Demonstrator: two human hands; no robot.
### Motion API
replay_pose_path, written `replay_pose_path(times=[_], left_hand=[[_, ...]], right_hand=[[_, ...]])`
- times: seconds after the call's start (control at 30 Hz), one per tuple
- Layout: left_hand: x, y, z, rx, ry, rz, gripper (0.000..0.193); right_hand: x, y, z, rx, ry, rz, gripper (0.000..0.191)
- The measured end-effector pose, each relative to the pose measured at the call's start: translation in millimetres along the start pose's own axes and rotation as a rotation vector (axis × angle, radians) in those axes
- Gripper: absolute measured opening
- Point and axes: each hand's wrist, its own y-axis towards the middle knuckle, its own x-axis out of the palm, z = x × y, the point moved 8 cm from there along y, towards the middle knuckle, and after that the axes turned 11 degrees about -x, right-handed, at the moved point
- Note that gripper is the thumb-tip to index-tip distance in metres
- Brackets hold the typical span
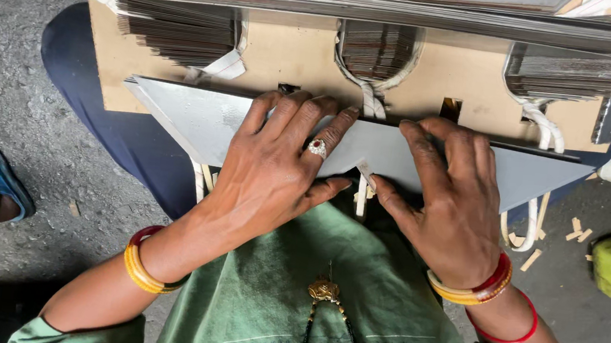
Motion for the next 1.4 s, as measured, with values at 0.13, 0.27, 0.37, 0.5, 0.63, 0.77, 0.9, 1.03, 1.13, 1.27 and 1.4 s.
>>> replay_pose_path(times=[0.13, 0.27, 0.37, 0.5, 0.63, 0.77, 0.9, 1.03, 1.13, 1.27, 1.4], left_hand=[[4.7, 0.3, -2.8, -0.027, 0.001, -0.019, 0.078], [5.7, 0.2, -4.0, -0.027, 0.013, -0.006, 0.081], [4.6, -0.3, -4.1, -0.031, 0.005, 0.001, 0.080], [1.7, -0.8, -1.8, -0.024, -0.012, 0.006, 0.075], [-1.4, -0.5, 1.8, -0.017, -0.006, 0.022, 0.075], [-2.8, -0.8, 6.0, -0.019, 0.001, 0.009, 0.076], [-6.4, 0.5, 8.6, -0.032, -0.001, 0.013, 0.072], [-8.6, 1.4, 14.8, -0.017, 0.026, 0.041, 0.061], [-4.2, 2.8, 14.7, -0.025, 0.053, 0.037, 0.059], [-1.5, -3.6, 11.8, -0.049, 0.088, 0.016, 0.057], [-6.0, -6.1, 25.4, 0.041, 0.154, 0.072, 0.058]], right_hand=[[3.5, 2.4, -2.0, -0.019, -0.028, 0.003, 0.061], [4.4, 7.3, -7.3, -0.068, -0.086, 0.040, 0.056], [2.5, 9.9, -9.8, -0.097, -0.124, 0.070, 0.054], [-2.6, 8.2, -11.2, -0.122, -0.129, 0.108, 0.054], [-5.9, 3.9, -10.6, -0.108, -0.119, 0.122, 0.053], [-7.1, 0.1, -9.3, -0.080, -0.121, 0.129, 0.053], [-8.8, -5.4, -8.2, -0.085, -0.084, 0.143, 0.056], [-10.4, -12.2, -7.1, -0.103, -0.087, 0.177, 0.054], [-8.1, -13.7, -4.5, -0.095, -0.096, 0.190, 0.053], [-11.6, -16.0, -5.2, -0.105, -0.110, 0.192, 0.050], [-25.8, -23.0, -4.1, -0.109, -0.157, 0.268, 0.048]])
